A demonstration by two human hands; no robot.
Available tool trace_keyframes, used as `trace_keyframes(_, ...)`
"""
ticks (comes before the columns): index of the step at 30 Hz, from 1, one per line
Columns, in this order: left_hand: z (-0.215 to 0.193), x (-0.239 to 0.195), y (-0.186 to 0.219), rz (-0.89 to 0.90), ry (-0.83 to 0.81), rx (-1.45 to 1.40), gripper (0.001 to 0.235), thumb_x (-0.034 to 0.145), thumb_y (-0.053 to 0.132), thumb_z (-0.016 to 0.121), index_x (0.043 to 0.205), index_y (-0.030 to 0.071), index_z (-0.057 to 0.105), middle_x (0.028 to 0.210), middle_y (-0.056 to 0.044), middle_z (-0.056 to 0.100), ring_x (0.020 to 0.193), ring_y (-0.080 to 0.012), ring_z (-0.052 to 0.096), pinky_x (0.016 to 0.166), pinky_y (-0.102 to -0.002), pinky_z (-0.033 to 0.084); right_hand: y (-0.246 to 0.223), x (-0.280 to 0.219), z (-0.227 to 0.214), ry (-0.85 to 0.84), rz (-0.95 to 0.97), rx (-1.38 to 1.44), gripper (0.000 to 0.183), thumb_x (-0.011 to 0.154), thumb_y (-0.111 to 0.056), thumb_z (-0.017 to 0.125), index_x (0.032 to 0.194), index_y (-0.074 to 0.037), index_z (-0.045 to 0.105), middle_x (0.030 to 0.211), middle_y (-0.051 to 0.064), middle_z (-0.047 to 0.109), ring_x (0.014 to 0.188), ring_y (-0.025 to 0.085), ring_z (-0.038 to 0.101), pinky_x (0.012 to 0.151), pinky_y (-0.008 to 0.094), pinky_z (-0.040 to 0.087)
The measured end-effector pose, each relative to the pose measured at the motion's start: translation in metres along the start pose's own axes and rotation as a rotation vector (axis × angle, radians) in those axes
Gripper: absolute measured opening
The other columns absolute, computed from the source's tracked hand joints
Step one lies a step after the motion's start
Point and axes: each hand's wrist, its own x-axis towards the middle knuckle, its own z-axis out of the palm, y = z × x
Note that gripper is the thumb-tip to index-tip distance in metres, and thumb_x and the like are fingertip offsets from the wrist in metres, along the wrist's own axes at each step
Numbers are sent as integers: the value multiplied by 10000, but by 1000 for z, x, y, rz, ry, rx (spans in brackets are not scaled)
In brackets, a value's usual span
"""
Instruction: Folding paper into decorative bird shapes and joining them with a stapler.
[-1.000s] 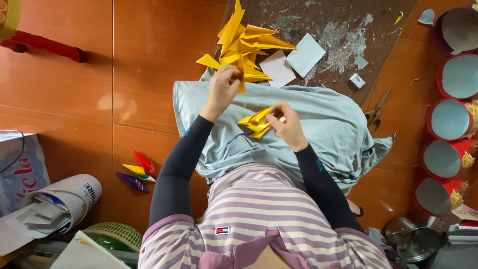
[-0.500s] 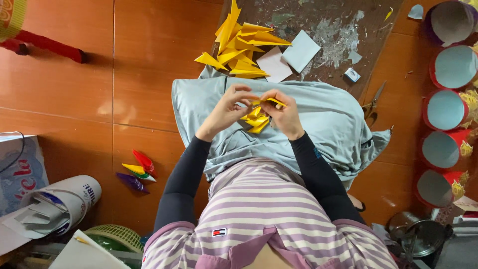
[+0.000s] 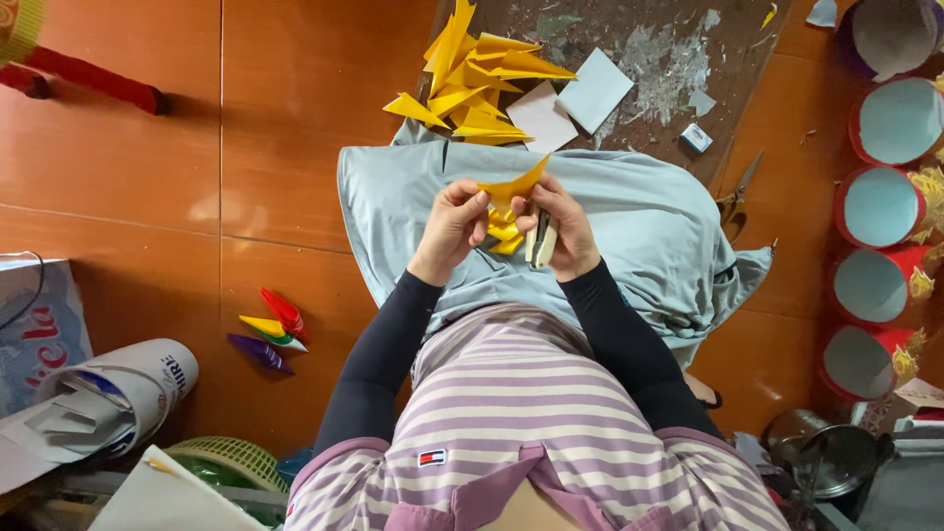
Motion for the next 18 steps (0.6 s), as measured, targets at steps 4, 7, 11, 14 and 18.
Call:
trace_keyframes(4,26,-7,22,-65,-148,-205,166,1033,192,664,1022,27,644,835,-65,710,473,-91,573,420,-200,421,4,-7,-3,-150,-58,-188,218,1075,-173,618,1215,-7,640,993,125,691,803,179,678,707,263,543)
trace_keyframes(7,31,-8,29,-138,-140,-86,188,1043,204,627,1027,17,640,879,-80,718,496,-100,573,442,-201,421,4,-11,7,-166,-128,-334,113,1052,-129,661,1075,-27,619,990,86,687,795,159,671,703,266,548)
trace_keyframes(11,45,-9,39,-76,-47,186,122,1010,100,661,1109,42,619,890,-26,669,607,-69,569,521,-194,429,1,-13,14,-100,-116,-492,112,976,-67,701,1039,-59,610,893,33,651,720,127,649,628,254,528)
trace_keyframes(14,43,-6,36,36,-16,338,177,986,50,669,1135,63,575,890,14,620,701,-44,557,601,-188,434,-3,-16,26,-115,-117,-586,105,995,-67,695,1031,-68,596,900,27,648,743,109,649,640,241,520)
trace_keyframes(18,36,-5,31,186,-45,624,216,974,-16,655,1142,52,537,907,33,552,826,-47,533,721,-210,457,-2,-16,31,-129,-84,-791,67,997,-77,673,1015,-66,610,883,30,682,729,68,627,631,212,508)
